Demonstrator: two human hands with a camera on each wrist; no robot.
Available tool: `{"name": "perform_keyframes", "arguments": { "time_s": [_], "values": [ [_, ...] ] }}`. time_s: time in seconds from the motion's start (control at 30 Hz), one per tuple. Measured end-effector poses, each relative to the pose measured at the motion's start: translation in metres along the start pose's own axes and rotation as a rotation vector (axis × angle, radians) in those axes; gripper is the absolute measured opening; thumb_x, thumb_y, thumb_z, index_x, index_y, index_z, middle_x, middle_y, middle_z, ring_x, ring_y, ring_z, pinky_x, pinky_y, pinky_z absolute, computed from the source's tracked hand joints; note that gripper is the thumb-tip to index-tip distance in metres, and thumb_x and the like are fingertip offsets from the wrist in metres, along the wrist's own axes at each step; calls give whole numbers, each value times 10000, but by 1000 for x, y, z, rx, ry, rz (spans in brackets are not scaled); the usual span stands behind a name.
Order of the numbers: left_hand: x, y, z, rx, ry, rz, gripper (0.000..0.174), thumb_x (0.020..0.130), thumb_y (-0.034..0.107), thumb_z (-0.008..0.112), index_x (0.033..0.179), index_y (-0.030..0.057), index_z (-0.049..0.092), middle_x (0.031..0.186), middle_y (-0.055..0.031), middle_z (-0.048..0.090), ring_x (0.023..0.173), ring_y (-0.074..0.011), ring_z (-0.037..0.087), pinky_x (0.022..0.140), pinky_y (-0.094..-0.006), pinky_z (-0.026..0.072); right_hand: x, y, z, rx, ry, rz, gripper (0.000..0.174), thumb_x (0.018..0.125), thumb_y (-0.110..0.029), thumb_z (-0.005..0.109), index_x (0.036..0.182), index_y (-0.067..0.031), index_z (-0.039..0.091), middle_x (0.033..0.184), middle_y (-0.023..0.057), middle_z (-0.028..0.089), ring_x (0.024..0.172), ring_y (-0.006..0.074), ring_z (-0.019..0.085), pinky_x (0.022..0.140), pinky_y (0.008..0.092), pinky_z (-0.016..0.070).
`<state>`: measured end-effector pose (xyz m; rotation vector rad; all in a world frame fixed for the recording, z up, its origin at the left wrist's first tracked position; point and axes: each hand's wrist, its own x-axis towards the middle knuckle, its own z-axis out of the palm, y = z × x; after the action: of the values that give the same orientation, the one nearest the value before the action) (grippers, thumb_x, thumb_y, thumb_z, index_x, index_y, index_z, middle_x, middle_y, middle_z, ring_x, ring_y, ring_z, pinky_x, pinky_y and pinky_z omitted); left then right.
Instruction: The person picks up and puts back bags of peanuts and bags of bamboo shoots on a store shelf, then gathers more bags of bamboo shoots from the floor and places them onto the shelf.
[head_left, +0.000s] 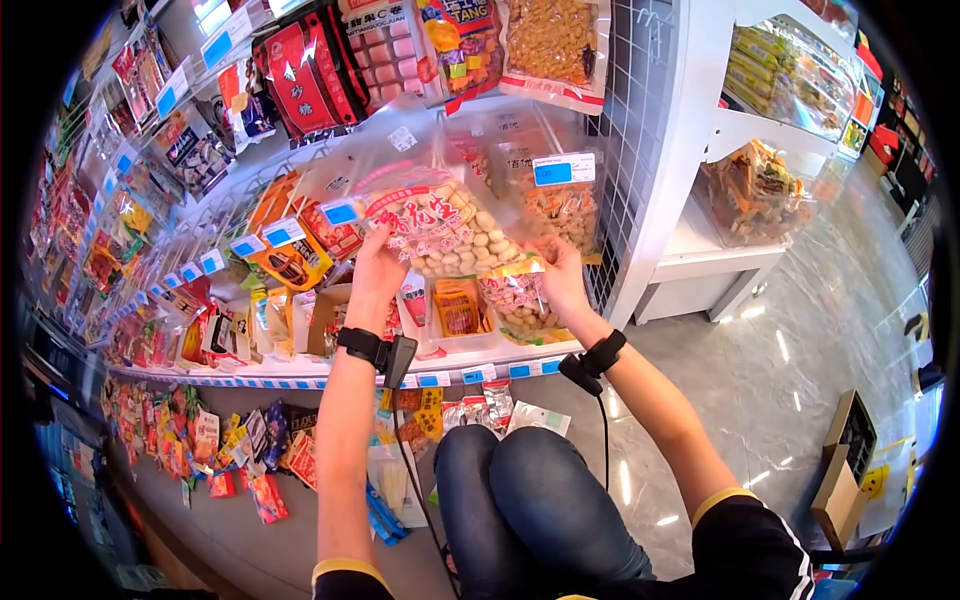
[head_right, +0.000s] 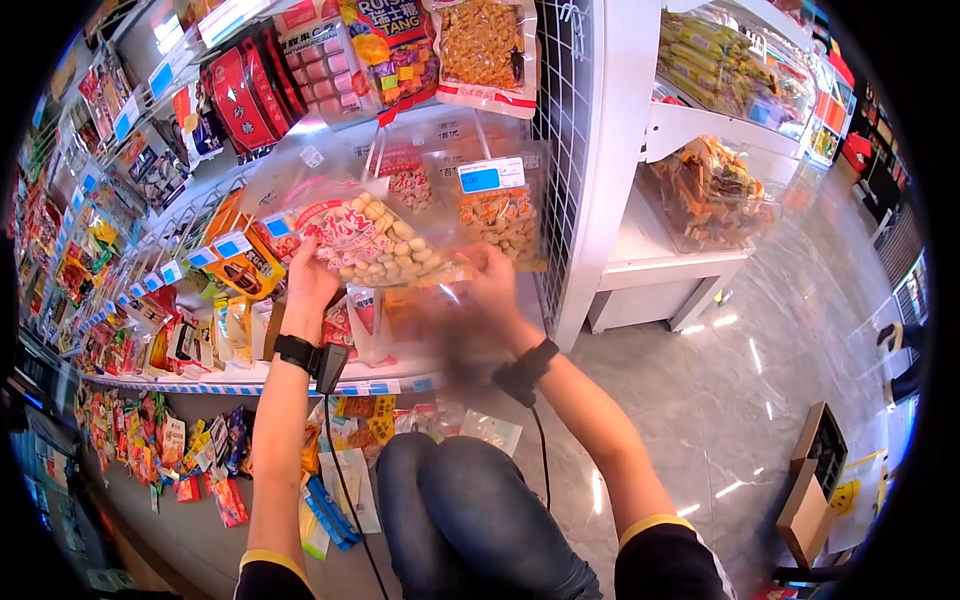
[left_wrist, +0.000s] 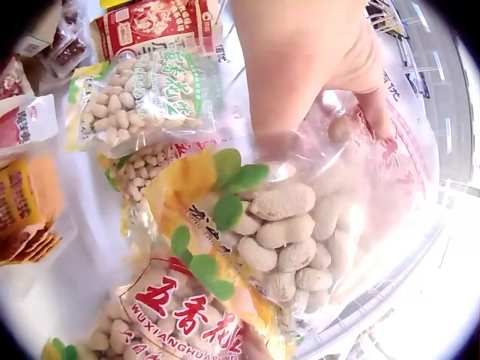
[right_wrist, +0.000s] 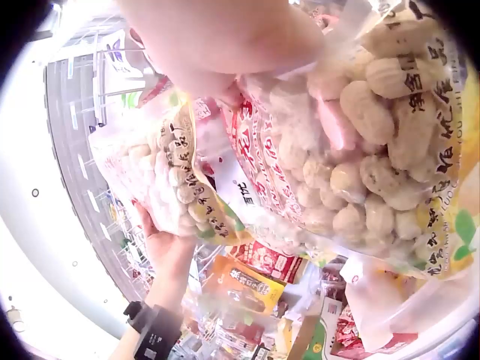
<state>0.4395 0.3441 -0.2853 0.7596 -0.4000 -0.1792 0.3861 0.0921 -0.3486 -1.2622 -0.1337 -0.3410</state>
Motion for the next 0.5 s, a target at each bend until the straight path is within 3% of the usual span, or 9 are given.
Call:
{"name": "perform_keyframes", "arguments": {
  "time_s": [0.1,0.13,0.23,0.27,0.37,0.43,0.5],
  "values": [
    [-7,9,3,-41,17,0,441,863,254,555,1237,41,457,1225,-96,527,1157,-255,473,1016,-419,327,-2,-2,5,80,21,-79,101,861,-78,590,855,22,589,736,37,635,629,43,553,549,183,418],
    [-10,12,14,44,1,67,484,882,332,523,1260,43,436,1267,-101,493,1186,-266,446,1034,-426,304,-2,3,3,63,54,-26,100,857,-73,595,866,27,590,716,27,623,633,51,544,563,191,424],
    [-8,21,28,-22,-125,91,520,893,385,487,1280,45,413,1292,-111,466,1207,-262,423,1039,-434,296,8,13,9,-97,195,-101,91,853,-68,598,868,22,593,690,18,602,624,52,519,561,202,414],
    [-3,23,5,-76,-27,110,548,900,405,462,1310,52,377,1335,-120,421,1234,-271,391,1053,-444,274,9,13,12,-13,235,-67,132,843,-108,619,838,23,605,681,19,588,609,55,492,547,208,391],
    [10,32,-10,-90,-97,103,607,898,425,453,1351,48,310,1386,-157,340,1270,-321,335,1068,-447,253,6,-13,26,-124,242,-1,197,831,-166,640,811,29,618,672,12,575,604,51,473,534,205,367],
    [11,28,33,-347,-495,-75,650,892,440,450,1372,47,259,1415,-211,252,1286,-391,280,1081,-453,229,11,1,28,-147,248,-46,232,823,-202,651,802,28,626,639,-6,562,564,36,448,502,203,347],
    [12,33,21,-114,-148,41,666,884,449,456,1374,48,250,1421,-250,206,1290,-419,256,1083,-458,222,18,1,34,-138,227,-10,226,826,-198,647,808,26,626,617,-19,552,538,24,429,481,202,332]
  ]
}}
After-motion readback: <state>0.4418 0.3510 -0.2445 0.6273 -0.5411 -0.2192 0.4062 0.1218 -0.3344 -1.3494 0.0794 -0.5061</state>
